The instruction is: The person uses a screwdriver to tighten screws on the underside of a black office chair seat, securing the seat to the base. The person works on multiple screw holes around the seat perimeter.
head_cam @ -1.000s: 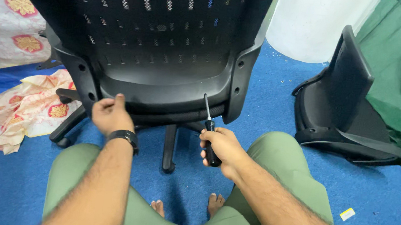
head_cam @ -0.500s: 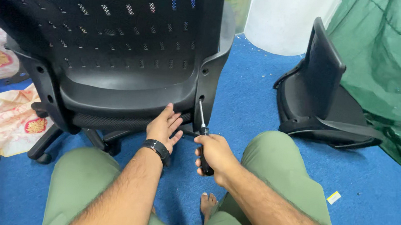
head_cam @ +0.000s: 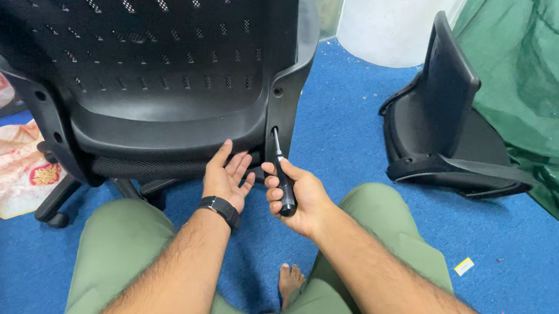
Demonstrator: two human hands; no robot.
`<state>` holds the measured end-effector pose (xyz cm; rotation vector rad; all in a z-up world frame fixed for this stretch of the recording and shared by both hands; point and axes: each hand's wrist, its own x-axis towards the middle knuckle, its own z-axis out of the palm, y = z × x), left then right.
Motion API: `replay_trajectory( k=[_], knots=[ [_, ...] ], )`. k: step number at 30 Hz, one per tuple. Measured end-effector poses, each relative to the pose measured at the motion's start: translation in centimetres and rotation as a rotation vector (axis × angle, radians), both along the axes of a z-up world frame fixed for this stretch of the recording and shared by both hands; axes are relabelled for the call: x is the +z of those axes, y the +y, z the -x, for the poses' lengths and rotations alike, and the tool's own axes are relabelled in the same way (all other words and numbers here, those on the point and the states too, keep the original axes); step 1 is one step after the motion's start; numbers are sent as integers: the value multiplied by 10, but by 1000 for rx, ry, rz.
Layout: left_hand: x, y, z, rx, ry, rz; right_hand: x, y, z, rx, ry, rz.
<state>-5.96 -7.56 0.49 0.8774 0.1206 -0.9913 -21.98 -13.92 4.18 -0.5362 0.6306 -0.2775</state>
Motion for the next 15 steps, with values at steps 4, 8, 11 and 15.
replay_trajectory(
  k=[4,8,11,15],
  knots=[
    [-6,-2,-4,-4,-30,38,3,2,-3,-15,239,265],
    [-11,-10,-4,62,-33,54,7,15,6,53,389,418],
    [-13,-13,-4,74,-56,82,11,30,18,193,456,474],
    [-13,-17,-9,100,-28,75,13,41,32,435,689,838]
  ],
)
